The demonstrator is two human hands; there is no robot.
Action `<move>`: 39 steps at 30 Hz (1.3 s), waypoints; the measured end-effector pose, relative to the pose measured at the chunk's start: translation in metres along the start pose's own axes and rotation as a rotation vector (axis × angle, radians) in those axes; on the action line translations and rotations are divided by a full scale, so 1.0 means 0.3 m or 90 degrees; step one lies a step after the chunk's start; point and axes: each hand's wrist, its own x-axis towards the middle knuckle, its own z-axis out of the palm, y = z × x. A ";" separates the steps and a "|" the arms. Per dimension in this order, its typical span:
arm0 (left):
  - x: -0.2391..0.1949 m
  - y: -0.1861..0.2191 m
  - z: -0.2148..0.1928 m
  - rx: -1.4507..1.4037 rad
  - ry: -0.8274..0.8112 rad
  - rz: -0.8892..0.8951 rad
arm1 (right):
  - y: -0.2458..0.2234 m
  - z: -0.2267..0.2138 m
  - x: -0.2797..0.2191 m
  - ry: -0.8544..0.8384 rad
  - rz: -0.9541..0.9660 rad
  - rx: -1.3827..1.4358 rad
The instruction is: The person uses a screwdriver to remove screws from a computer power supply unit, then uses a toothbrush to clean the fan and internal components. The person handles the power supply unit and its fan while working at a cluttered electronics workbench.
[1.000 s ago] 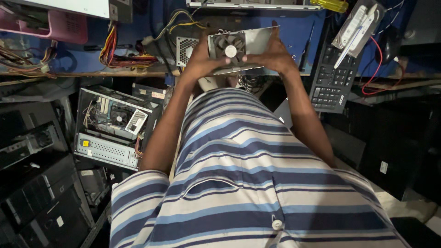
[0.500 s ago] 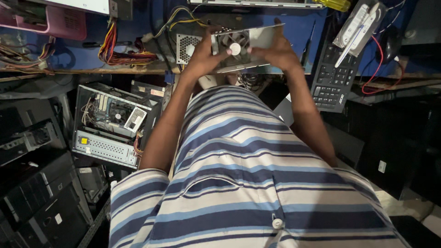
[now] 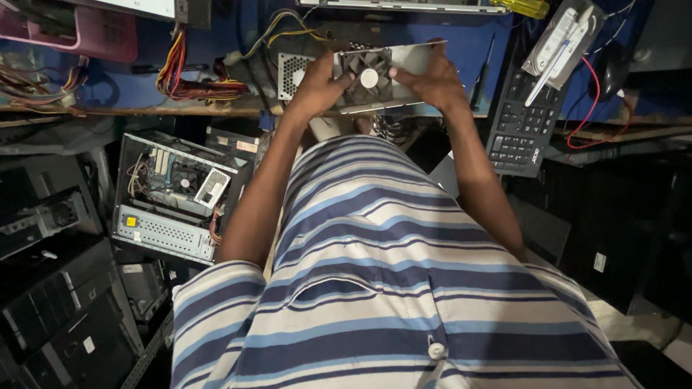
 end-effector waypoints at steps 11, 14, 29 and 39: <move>0.015 -0.019 0.011 0.001 0.006 0.078 | 0.075 0.037 0.016 0.060 -0.060 0.065; 0.017 0.018 0.016 -0.009 0.015 0.087 | 0.082 0.040 0.017 0.098 -0.124 0.057; -0.188 0.114 0.022 0.107 0.105 0.254 | 0.186 0.088 -0.222 0.028 -0.212 1.015; -0.276 0.129 -0.005 0.286 -0.074 0.509 | 0.506 0.160 -0.026 -0.366 0.113 0.885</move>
